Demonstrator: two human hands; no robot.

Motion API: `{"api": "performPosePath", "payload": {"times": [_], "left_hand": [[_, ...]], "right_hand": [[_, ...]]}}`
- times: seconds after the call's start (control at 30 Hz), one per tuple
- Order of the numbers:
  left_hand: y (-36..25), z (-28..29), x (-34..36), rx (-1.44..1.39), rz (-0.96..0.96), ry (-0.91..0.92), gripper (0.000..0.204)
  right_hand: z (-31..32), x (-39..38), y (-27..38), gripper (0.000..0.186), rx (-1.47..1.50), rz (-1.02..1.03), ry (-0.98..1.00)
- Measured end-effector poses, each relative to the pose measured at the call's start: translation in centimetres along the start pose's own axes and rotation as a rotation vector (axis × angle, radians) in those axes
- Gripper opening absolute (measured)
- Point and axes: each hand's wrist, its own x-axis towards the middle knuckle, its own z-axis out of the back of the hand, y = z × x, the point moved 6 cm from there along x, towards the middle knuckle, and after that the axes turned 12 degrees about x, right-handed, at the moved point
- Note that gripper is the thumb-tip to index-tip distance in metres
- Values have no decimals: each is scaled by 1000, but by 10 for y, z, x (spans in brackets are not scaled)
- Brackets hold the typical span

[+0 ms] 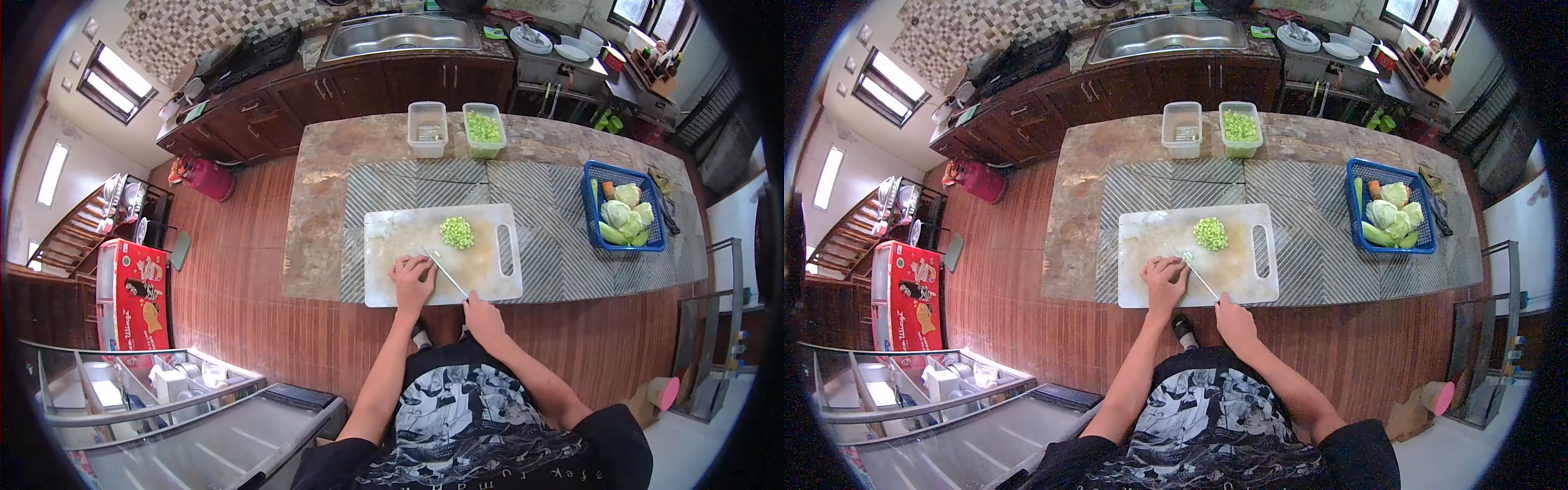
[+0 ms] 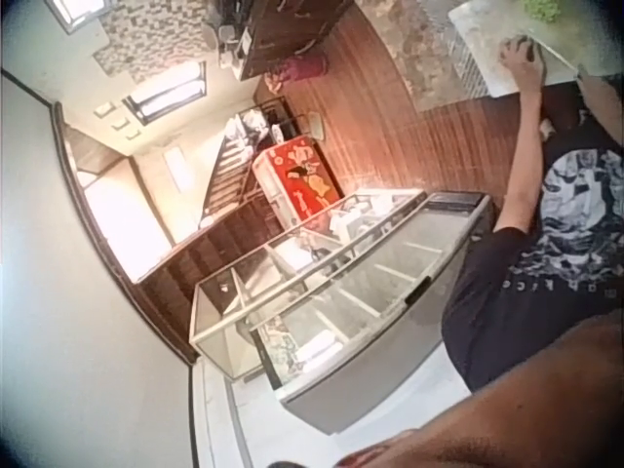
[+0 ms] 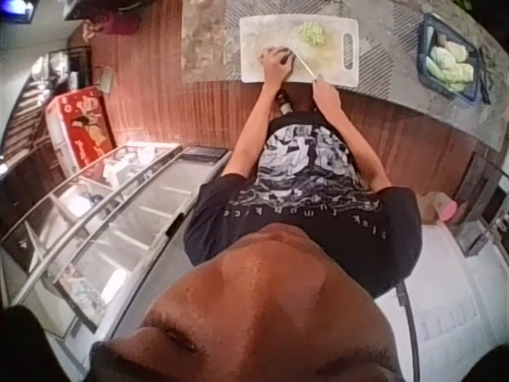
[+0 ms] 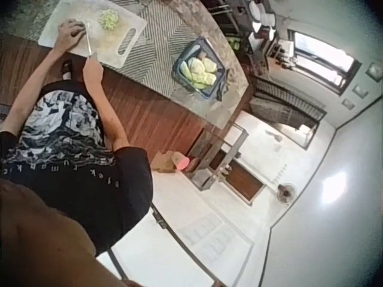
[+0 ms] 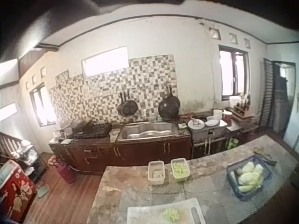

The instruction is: Chopping a green vegetable on a white cutting board using a kitchen knife.

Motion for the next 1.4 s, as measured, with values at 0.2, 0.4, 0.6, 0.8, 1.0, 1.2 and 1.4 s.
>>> {"api": "performPosePath", "payload": {"times": [0.2,0.4,0.6,0.8,1.0,1.2,1.4], "left_hand": [[-3,1,0,3,-35,16,17],[2,-2,-5,16,-36,-2,18],[-2,0,-2,0,-39,-7,16],[1,1,-3,3,-29,-15,14],[2,1,-3,2,-25,-4,13],[-5,5,1,48,-28,18,13],[-3,7,1,79,-24,40,13]], "right_hand": [[-3,-2,-5,26,-25,-12,-4],[0,-22,-21,28,-61,-31,8],[7,-11,-11,28,-36,-47,-20],[8,-19,-6,28,-11,-57,27],[1,-12,-3,27,-1,-24,14],[-7,8,1,26,21,10,-22],[-6,-9,-11,27,-50,-30,5]]}}
